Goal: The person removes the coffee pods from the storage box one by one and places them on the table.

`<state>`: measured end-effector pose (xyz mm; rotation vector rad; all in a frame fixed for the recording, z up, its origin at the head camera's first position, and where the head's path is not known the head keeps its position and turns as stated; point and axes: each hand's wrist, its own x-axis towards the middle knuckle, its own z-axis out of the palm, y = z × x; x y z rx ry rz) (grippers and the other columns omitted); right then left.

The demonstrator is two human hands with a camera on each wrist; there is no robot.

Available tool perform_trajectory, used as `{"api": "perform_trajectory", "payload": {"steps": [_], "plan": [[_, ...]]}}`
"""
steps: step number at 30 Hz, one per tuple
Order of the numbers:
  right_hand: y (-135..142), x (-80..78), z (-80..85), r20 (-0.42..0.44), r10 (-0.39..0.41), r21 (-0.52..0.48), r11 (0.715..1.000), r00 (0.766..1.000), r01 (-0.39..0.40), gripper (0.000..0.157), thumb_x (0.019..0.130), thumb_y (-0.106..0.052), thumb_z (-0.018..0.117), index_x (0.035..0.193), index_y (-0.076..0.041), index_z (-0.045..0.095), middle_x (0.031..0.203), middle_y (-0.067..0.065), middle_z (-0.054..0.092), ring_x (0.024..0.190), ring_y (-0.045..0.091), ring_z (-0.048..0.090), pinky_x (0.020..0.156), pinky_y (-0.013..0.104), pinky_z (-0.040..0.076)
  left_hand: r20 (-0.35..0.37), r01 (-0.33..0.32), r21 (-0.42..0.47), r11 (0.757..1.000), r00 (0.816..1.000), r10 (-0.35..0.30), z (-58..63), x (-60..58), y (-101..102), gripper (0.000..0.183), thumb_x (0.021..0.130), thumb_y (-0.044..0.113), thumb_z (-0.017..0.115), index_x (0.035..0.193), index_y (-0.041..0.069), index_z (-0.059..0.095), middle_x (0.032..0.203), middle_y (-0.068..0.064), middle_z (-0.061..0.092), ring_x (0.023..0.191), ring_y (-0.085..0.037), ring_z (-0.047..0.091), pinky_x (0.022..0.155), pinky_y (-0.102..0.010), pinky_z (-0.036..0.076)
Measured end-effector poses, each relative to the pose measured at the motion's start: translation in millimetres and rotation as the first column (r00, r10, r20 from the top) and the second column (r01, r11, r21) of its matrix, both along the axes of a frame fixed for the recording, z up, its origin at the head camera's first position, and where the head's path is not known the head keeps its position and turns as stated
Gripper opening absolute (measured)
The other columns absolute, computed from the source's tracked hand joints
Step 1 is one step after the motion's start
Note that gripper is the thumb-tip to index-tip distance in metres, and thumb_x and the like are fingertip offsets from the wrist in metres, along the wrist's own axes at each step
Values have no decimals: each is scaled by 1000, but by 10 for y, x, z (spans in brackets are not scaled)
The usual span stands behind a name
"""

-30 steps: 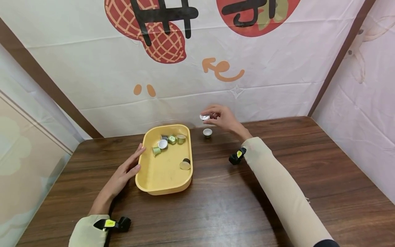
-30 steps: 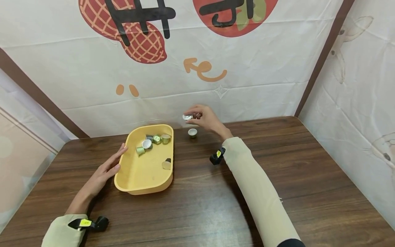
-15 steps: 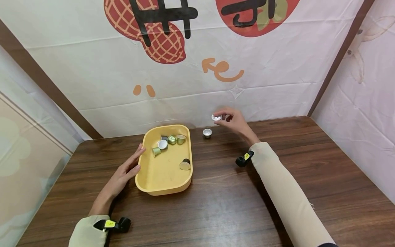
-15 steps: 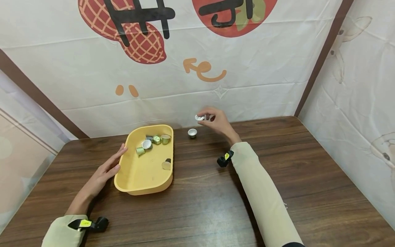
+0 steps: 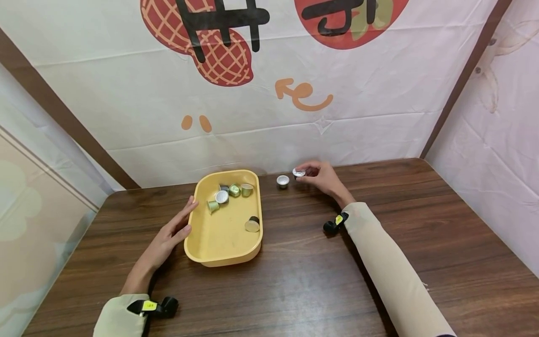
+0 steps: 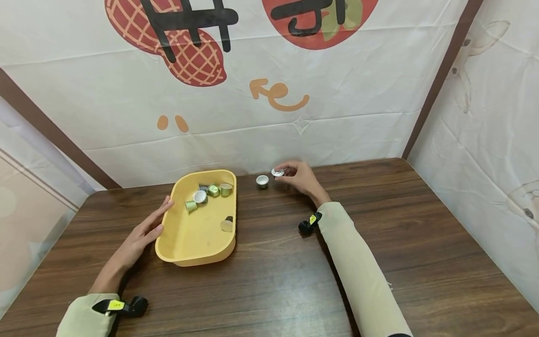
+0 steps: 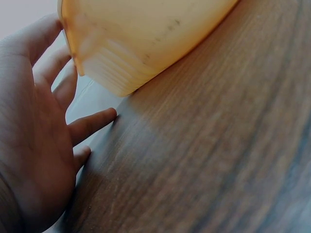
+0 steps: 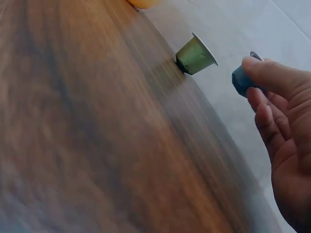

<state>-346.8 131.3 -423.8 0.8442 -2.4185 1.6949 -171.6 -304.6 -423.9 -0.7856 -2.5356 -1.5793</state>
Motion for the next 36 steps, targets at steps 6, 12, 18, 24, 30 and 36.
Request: {"api": "perform_trajectory", "payload": {"steps": [6,12,18,24,30,36], "plan": [[12,-9,-69,4,4,26,1000,1000,-4,25,79,-14,80,102,-8,74,95,6,70,77,18,64,60,26,49,2,-3,1,1000,1000,3,2,-2,6,54,98,-3,46,150,5,31,159,-11,10,145,-16,8,106,-12,15],[23,-2,-121,9,-3,64,998,1000,2,23,78,-14,81,100,-10,75,89,7,70,71,21,62,54,25,45,1,4,3,1000,1000,-4,5,-2,22,54,98,-3,46,149,5,32,159,-9,10,145,-16,7,106,-12,14],[-12,2,-128,13,-21,147,989,1000,19,21,79,-20,80,99,-16,75,85,1,68,72,18,61,59,27,45,-5,-8,1,1000,1000,8,8,15,-3,54,98,-4,45,149,5,32,159,-12,10,145,-16,7,106,-12,14],[-37,-2,-139,26,-13,162,987,1000,9,20,80,-19,80,99,-18,74,88,-1,69,75,17,63,62,30,47,7,-12,6,1000,1000,12,-11,33,-19,54,98,-3,45,150,5,31,159,-12,9,145,-15,7,105,-11,15],[-21,-5,-145,17,-5,172,985,1000,2,23,80,-20,80,101,-19,73,90,-1,68,76,17,63,61,30,46,7,-15,6,1000,1000,15,-19,17,-9,54,98,-3,45,150,5,31,159,-11,10,145,-15,8,105,-11,15],[-3,3,-136,1,3,166,986,1000,-4,25,80,-19,79,103,-19,71,91,-1,68,76,17,63,61,30,46,5,-13,-1,1000,1000,13,-5,-1,-4,54,99,-2,45,150,7,31,159,-6,11,145,-15,8,105,-10,15]]}}
